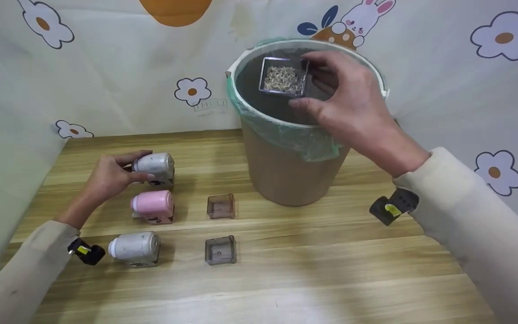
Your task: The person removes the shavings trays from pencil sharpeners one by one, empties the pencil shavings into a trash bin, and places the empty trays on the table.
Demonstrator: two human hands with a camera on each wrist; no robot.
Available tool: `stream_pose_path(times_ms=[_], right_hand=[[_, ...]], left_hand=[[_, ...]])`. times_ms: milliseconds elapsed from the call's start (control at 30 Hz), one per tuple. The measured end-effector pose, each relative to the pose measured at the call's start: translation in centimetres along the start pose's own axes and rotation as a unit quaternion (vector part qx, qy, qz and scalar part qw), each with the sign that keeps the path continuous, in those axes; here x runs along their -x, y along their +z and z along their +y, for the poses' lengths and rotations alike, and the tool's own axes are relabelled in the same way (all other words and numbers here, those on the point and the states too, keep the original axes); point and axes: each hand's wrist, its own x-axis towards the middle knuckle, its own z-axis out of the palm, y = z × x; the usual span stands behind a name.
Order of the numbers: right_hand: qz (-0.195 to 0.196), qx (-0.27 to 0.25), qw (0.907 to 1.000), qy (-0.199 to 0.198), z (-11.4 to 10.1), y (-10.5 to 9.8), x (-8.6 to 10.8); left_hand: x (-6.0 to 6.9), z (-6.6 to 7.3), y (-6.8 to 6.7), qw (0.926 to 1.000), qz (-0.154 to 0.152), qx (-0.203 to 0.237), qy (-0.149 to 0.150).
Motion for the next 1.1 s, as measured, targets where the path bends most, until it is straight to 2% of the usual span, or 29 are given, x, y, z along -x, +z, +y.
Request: stream_pose_path(times_ms=[133,333,567,667,833,967,1100], right_hand=[[0.016,0.039,0.9988,-0.025,0.1,-0.5,-0.7],[0.021,0.090,0.9942,-0.056,0.2,-0.7,-1.3],[0.022,0.103,0.9937,-0.037,0.3,-1.0,-1.5],[0.030,0.109,0.9924,-0.049,0.3,-0.9,-1.5],[0.052,0.143,0.9843,-0.089,0.3,-0.6,-1.3],[0.059,0.157,0.9817,-0.091,0.3,-0.6,-1.2],[0.083,0.177,0.9762,-0.092,0.4,-0.7,-1.2]], left_hand=[[-0.2,-0.2,0.4,1.0000,0.002,0.007,0.001],[-0.4,-0.8,0.7,0.9997,0.007,-0.012,0.021],[-0.4,-1.1,0.4,0.9996,-0.005,-0.020,0.020],[-0.4,-1.4,0.4,0.9997,-0.012,-0.019,0.013],[-0.3,-1.9,0.5,0.9993,-0.025,-0.019,0.019],[-0.4,-2.2,0.6,0.9989,-0.022,-0.031,0.028],[-0.5,-2.2,0.8,0.9989,-0.020,-0.033,0.027]])
